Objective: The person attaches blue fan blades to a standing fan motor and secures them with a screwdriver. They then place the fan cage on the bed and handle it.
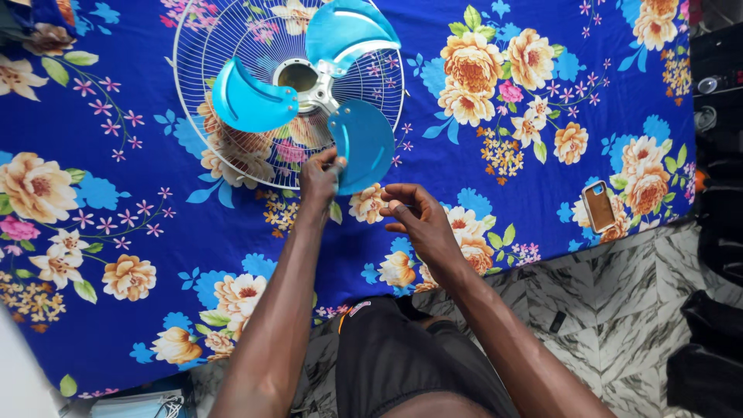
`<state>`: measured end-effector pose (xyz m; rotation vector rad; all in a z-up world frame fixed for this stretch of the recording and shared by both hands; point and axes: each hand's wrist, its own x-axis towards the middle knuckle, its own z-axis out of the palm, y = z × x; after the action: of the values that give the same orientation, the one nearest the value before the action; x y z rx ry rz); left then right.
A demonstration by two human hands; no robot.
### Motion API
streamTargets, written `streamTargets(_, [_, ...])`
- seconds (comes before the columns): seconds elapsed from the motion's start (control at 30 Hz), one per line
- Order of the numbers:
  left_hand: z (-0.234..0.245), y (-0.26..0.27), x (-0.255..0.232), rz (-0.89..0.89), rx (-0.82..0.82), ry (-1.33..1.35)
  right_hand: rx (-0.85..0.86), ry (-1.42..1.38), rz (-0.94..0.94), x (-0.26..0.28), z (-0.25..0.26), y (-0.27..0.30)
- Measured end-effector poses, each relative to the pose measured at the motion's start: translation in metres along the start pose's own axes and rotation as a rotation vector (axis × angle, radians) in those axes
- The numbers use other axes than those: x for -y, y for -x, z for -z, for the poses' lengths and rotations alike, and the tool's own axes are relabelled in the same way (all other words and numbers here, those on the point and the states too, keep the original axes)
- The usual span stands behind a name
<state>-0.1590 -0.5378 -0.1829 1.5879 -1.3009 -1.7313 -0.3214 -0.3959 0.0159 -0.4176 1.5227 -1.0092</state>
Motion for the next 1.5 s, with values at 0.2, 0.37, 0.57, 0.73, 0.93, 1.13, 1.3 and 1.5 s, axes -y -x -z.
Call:
streamTargets(0.2, [-0.009,0.075,-0.007,-0.23,-0.131,-0.253,0.027,0.079,0.043,-0.008,-0.003,0.009])
streamTargets(0.37, [-0.014,0.12,-0.018,-0.076,-0.098,-0.26,0.055,0.08,0.116,-0.004,-0.01,0.012])
streamTargets(0.57, [-0.019,0.156,-0.031,-0.044,-0.109,-0.065,0.051,0.098,0.162,0.001,-0.011,0.021])
streamTargets(0.73, [-0.014,0.166,-0.033,-0.08,-0.128,0.048,0.026,0.143,0.217,0.001,-0.011,0.035])
streamTargets(0.93, [-0.01,0.175,-0.03,-0.148,-0.19,0.155,-0.172,0.33,0.319,-0.017,-0.008,0.052])
streamTargets(1.13, [-0.013,0.191,-0.031,-0.216,-0.295,0.067,-0.381,0.391,0.373,-0.046,-0.002,0.053])
streamTargets(1.3, [-0.026,0.21,-0.036,-0.183,-0.369,0.13,-0.247,0.117,0.261,-0.042,0.0,0.054])
streamTargets(1.5, [-0.035,0.238,-0.04,-0.286,-0.393,0.08,0.314,-0.175,0.269,-0.028,0.019,0.066])
